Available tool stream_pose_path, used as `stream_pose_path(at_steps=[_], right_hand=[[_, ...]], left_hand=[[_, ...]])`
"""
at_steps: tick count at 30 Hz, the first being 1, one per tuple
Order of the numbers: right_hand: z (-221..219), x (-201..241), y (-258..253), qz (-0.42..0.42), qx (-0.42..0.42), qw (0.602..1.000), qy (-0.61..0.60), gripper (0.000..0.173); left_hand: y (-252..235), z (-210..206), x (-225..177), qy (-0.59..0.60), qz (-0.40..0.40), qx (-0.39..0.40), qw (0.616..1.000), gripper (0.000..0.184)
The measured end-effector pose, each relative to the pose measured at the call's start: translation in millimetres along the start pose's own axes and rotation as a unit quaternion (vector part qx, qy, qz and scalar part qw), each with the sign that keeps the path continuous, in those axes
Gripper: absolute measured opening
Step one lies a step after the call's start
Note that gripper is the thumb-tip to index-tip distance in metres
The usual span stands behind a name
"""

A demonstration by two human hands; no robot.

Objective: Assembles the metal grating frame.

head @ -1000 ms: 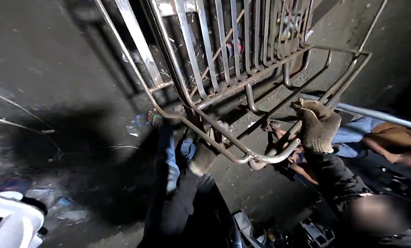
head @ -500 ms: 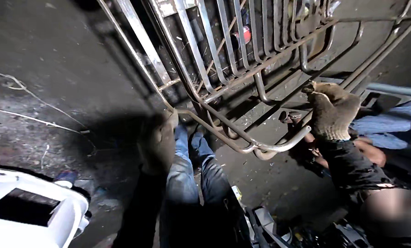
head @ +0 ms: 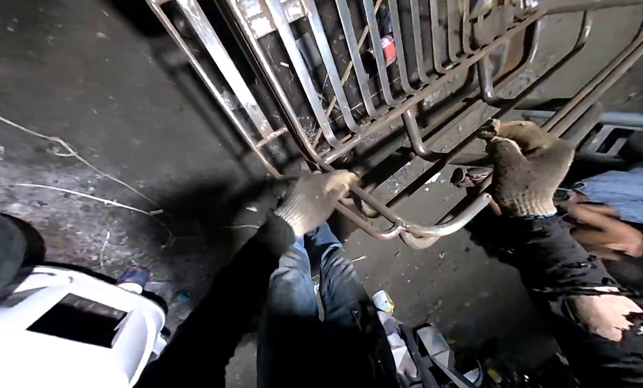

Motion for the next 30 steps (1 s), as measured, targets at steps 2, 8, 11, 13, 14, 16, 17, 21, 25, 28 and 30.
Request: stream_pose_path(at_steps=[2, 8, 11, 13, 14, 16, 17, 21, 25, 28, 30], right_hand=[[1, 3, -2, -0.010, 0.000, 1.000, 0.003, 0.024], [0, 1, 1, -0.035, 0.007, 0.999, 0.031, 0.024], [4, 3, -7, -0.038, -0.005, 0.999, 0.022, 0.022], [2, -4, -1, -0.040, 0.012, 0.999, 0.023, 0.022], [0, -4, 4, -0.042, 0.023, 0.999, 0.026, 0.022], [-1, 0, -4, -0.031, 0.012, 0.999, 0.030, 0.023], [2, 0, -3, -0.032, 0.011, 0.999, 0.033, 0.022], [0, 1, -5, -0.038, 0.017, 0.999, 0.033, 0.020], [2, 3, -5, -0.027, 0.000, 1.000, 0.002, 0.020], [5, 2, -6, -0.013, -0.012, 1.000, -0.016, 0.022], [3, 1, -1, -0.014, -0.004, 1.000, -0.017, 0.022]], left_hand=[[1, 0, -7, -0.040, 0.017, 0.002, 0.999, 0.036], [-6, -3, 9, -0.029, 0.020, 0.020, 0.999, 0.033], [-4, 11, -30, -0.041, 0.007, 0.047, 0.998, 0.037], [17, 3, -52, 0.028, -0.014, 0.087, 0.996, 0.037], [18, -3, -41, 0.043, -0.007, 0.094, 0.995, 0.036], [-8, -2, 0, -0.031, 0.006, 0.042, 0.999, 0.034], [-13, -4, 5, -0.047, 0.019, 0.025, 0.998, 0.035], [7, -2, -62, -0.011, 0.001, 0.093, 0.996, 0.038], [-25, -7, -4, -0.048, -0.006, 0.063, 0.997, 0.037], [-7, -1, -60, 0.000, -0.024, 0.068, 0.997, 0.037], [11, 1, -88, 0.023, -0.065, 0.049, 0.996, 0.036]])
Point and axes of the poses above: each hand's wrist, its own y-axis away from the middle knuckle, its own z-axis out of the back of the hand, x = y × z, the point moved 10 cm from there along -y, towards the middle knuckle, and after that the axes turned 6 degrees about -y, right-handed, at the moved point
